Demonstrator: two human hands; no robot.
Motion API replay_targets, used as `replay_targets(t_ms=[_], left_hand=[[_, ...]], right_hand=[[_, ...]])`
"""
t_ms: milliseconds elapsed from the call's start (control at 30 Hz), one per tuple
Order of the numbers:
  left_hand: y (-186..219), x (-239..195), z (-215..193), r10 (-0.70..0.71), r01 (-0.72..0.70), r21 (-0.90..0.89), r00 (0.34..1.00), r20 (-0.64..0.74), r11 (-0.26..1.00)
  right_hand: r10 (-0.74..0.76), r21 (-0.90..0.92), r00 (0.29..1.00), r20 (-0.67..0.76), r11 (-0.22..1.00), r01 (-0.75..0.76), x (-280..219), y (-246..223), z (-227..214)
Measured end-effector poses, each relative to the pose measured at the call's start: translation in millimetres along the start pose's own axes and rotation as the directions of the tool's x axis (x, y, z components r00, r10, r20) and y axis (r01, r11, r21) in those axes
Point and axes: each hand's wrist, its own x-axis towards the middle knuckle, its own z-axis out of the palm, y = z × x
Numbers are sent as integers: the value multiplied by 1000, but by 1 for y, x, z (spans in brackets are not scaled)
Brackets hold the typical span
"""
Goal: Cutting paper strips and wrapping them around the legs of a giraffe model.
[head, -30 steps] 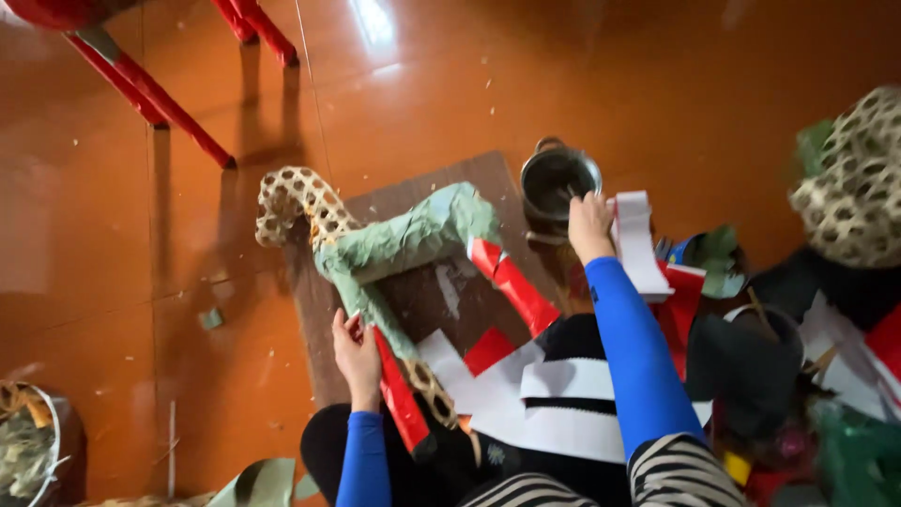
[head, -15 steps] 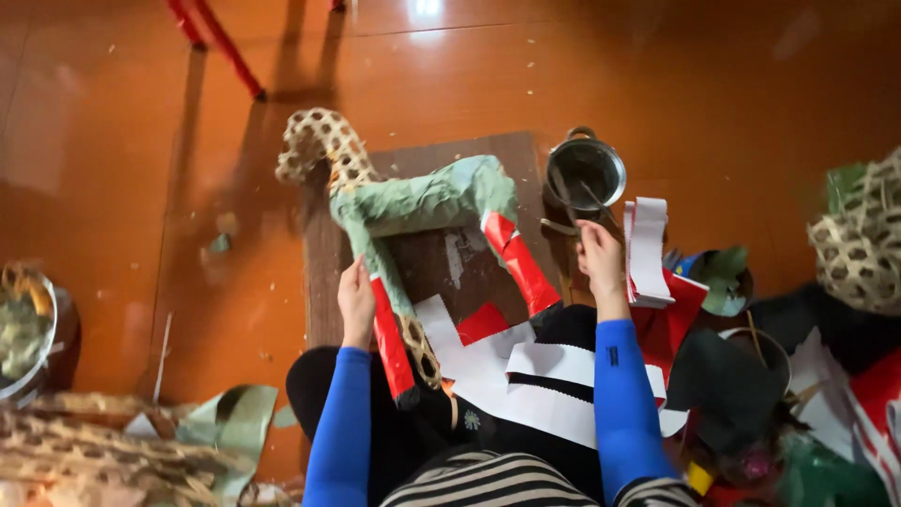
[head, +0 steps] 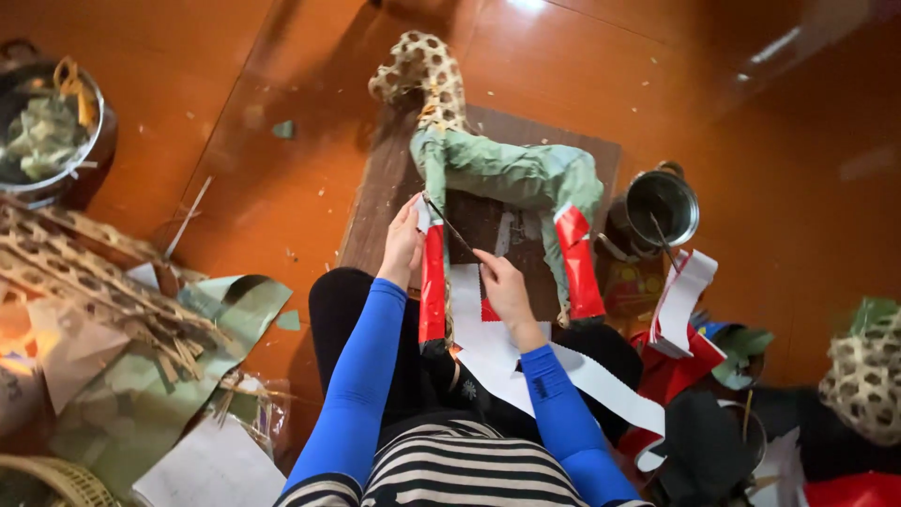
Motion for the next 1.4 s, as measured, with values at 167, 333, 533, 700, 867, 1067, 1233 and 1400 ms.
replay_targets(t_ms=[167,333,533,700,867,1067,1233,1400], left_hand=[[21,-12,7,-179,172,-196,984,-16,965],[25,-18,12,-267,258,-285,964,9,923],[21,-13,1,-140,151,-212,988,68,965],[22,-10,3,-182,197,-139,977,112,971],[31,-14,14,-156,159,-11,979,134,987],[27,-10,15,-147,140,65,981,129,988],[30,-17,18,-138,123,105,978,154,987],[37,-19,19,-157,152,38,975,159,988]], right_hand=[[-148,-131,988,40,980,152,-34,-23,3],[-185,-184,981,58,964,193,-20,-15,3],[-165,-191,986,15,968,165,-27,2,13],[165,305,937,-307,950,-67,-55,-2,-73],[-15,-445,830,-558,849,-284,-19,190,-258],[-198,-707,871,-450,675,-212,87,130,-260],[-212,-274,899,-383,956,109,84,29,-52],[205,-175,976,70,966,-190,130,-4,73]])
